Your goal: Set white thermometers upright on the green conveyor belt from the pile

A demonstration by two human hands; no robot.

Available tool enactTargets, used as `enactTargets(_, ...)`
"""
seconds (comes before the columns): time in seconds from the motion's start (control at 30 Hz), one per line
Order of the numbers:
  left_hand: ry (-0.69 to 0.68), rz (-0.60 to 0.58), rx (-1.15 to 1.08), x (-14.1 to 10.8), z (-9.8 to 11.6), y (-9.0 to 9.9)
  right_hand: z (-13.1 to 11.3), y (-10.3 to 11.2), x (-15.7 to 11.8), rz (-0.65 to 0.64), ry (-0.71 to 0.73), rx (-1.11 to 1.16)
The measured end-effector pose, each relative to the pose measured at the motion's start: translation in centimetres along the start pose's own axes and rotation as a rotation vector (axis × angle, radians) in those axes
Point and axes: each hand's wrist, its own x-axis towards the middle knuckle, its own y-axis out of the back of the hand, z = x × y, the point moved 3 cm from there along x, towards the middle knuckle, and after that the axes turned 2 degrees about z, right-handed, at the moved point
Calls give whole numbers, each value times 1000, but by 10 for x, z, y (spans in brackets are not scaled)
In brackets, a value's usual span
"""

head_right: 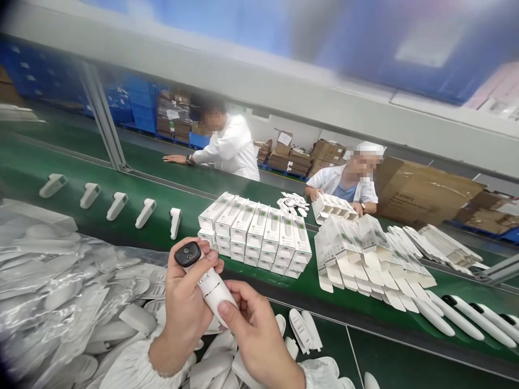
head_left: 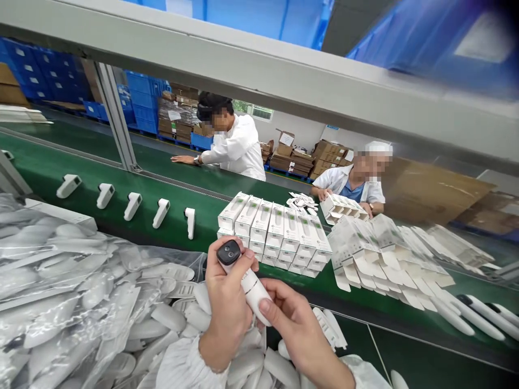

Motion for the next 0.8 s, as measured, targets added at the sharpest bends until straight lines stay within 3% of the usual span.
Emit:
enactTargets(0.17, 17, 34, -44, 26, 27, 9, -12, -30, 29, -67, 18, 3)
enactTargets(0.27, 45, 22, 168, 54, 37, 27, 8, -50, 53, -201, -103, 13)
enactTargets(0.33, 78, 70, 316, 75, 39, 45, 31, -60, 71, -203, -164, 33)
enactTargets(0.47, 95, 257, 323, 108, 40, 81, 73, -68, 112, 131, -81, -87)
enactTargets(0.6, 54, 383, 276, 122, 43, 102, 86, -77, 150, 345, 76, -313)
enactTargets(0.8, 90, 367, 201, 126, 45, 112, 102, -85, 190, 704, 15, -52)
